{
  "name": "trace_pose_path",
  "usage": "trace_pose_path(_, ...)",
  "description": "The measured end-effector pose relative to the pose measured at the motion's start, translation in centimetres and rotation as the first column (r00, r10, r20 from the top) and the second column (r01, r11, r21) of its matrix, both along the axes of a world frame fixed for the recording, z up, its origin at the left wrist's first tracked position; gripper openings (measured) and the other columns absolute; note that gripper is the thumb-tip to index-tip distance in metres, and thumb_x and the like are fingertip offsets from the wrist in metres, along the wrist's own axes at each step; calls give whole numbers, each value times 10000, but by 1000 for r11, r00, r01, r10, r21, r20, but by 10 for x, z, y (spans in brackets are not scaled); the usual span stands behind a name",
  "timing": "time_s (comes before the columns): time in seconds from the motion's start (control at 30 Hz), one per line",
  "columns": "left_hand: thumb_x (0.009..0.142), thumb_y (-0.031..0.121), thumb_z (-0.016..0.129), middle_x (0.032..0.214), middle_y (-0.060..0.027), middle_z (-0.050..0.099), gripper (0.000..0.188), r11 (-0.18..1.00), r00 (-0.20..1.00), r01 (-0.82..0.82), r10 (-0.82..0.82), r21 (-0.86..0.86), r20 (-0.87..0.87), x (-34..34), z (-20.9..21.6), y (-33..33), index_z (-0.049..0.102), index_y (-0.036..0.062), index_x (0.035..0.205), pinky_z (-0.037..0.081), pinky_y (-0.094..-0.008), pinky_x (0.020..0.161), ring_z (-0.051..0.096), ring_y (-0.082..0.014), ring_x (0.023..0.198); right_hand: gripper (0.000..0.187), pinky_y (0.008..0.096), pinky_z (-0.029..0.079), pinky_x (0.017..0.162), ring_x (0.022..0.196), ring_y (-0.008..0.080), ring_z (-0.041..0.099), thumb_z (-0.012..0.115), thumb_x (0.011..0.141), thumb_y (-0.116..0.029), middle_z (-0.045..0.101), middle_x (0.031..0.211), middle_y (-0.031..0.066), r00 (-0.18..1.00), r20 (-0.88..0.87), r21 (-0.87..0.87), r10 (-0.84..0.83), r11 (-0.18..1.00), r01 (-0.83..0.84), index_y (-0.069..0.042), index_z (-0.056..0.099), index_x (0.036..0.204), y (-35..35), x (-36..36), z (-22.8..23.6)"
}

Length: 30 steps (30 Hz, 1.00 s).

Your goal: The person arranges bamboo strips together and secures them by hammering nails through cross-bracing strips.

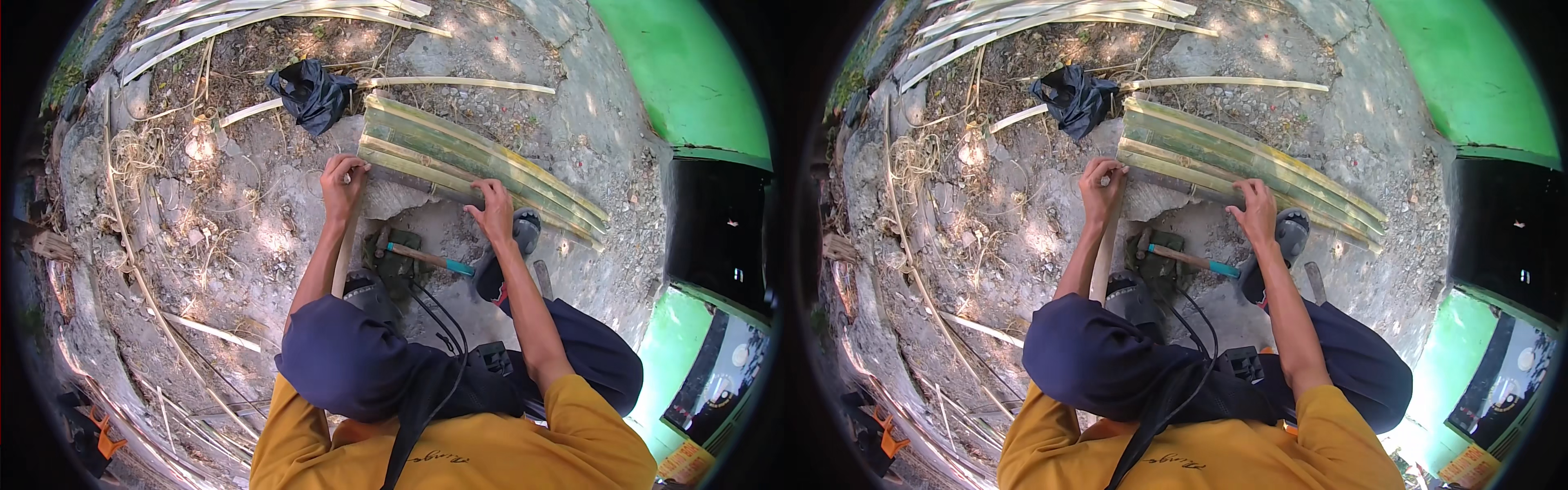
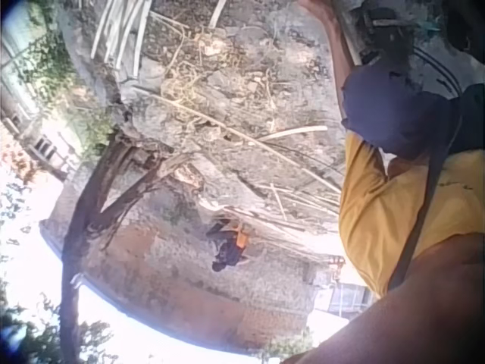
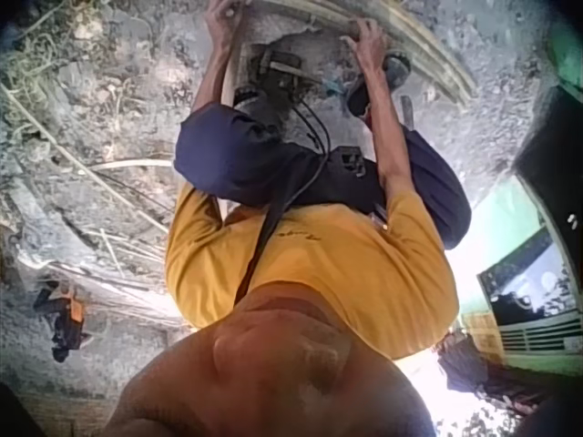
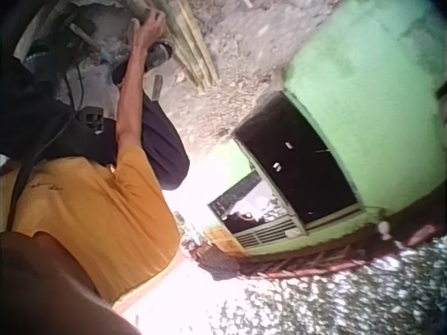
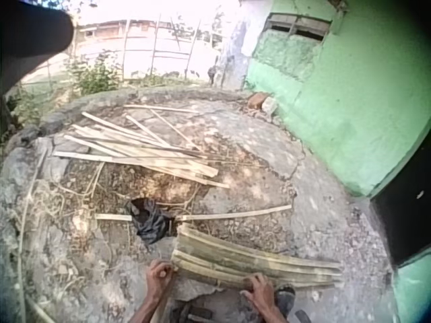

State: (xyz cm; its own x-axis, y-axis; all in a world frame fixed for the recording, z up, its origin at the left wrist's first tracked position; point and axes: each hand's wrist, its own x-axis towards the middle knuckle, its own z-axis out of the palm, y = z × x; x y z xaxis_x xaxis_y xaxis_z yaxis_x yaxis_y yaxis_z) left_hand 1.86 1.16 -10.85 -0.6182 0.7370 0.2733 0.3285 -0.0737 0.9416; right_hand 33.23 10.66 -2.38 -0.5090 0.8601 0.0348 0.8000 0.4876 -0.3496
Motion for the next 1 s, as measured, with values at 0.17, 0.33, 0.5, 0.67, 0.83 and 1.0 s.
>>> trace_pose_path(0.17,790,-46,806,915,-69,692,123,1000,999,16,-15,14,-33,-1,-1,1,732,15,867,527,-313,676,634,-187,795,460,432,449,882,1012,298,619,890,727,-315,631,1054,81,1000,23,-59,-4,998,6,-99,659,1062,-57,3,-19)
trace_pose_path(0.33,782,-37,815,917,-62,693,131,1000,1000,9,-9,20,-17,-7,-2,-3,733,23,865,528,-308,680,639,-185,798,359,421,450,875,1010,286,617,804,812,-251,642,991,75,967,2,-372,254,898,-235,-93,630,1084,-117,10,-40)
trace_pose_path(0.5,752,-41,819,915,-61,688,161,996,994,44,-36,78,-103,-9,-5,0,737,38,865,527,-318,667,648,-194,802,341,456,486,837,949,353,650,754,854,-244,659,1011,127,977,-21,-332,210,921,-205,-88,610,1121,-134,18,-59)
trace_pose_path(0.67,749,-36,822,913,-67,689,153,996,996,65,-61,60,-59,-12,-7,-2,737,34,856,531,-334,671,654,-202,807,268,508,527,727,828,436,687,649,944,-191,687,944,202,991,-27,-399,128,908,-128,-58,570,1163,-135,19,-43)
trace_pose_path(0.83,749,-31,826,928,-66,700,150,997,997,71,-72,35,6,-11,-3,-2,738,26,855,540,-332,684,665,-208,807,230,521,531,709,823,472,689,540,1040,-190,695,922,242,969,-222,-431,-106,902,0,-20,542,1195,-112,-26,-14)
trace_pose_path(1.0,754,-42,812,904,-70,698,144,997,997,65,-66,45,31,-14,-1,-3,743,26,861,540,-329,683,659,-207,790,231,539,520,704,844,508,675,511,1064,-179,695,918,269,909,-411,-343,-63,935,-90,-14,527,1225,-98,-97,-17)
